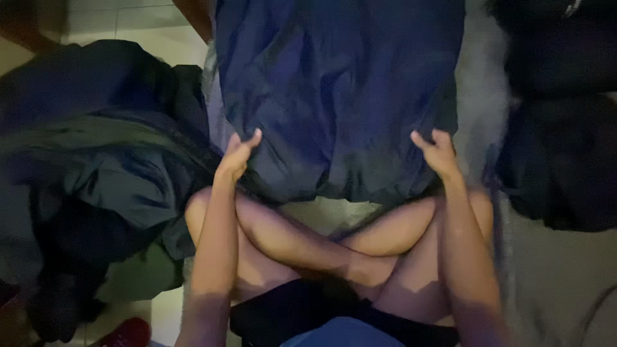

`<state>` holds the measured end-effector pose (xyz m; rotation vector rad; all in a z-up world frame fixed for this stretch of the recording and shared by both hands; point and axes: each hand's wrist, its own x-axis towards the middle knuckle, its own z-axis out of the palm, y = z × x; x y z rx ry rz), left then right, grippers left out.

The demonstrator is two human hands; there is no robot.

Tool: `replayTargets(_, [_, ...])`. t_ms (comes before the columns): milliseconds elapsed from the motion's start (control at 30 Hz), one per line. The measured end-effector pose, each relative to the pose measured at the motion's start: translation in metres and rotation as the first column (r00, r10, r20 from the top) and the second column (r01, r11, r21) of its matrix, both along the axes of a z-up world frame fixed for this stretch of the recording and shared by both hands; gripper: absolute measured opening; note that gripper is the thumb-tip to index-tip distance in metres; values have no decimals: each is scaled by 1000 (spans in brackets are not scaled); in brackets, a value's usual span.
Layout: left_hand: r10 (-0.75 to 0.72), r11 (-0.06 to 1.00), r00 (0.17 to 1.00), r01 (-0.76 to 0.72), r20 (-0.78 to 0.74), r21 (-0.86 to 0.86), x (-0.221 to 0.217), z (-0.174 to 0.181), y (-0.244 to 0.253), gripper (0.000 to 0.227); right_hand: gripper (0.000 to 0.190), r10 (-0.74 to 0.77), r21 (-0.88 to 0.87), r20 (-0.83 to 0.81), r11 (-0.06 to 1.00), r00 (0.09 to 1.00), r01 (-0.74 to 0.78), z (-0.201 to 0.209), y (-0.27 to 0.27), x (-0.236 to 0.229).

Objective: The person folds a large dark blue sleeping bag by bringing the sides together and smoothing the fabric while sitting cross-legged on the floor.

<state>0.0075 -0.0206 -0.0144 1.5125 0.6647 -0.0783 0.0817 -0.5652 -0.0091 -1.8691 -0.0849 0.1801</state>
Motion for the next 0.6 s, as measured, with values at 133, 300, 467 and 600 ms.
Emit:
replayTargets(133, [319,866,934,-218,160,-449,0,59,2,68,97,-458,36,-290,872,840,488,12,-9,7])
replayTargets(300, [307,735,951,-258,-32,-628,-4,-51,27,78,121,-265,61,-506,938,821,341,111,19,-36])
replayTargets(467, [68,799,987,-141,-145,-585,-7,9,-17,58,105,-276,-174,-429,960,860,222,95,14,-39])
replayTargets(600, [173,777,985,-128,14,-616,-4,30,11,76,53,-359,143,-62,920,931,364,2,-39,-11])
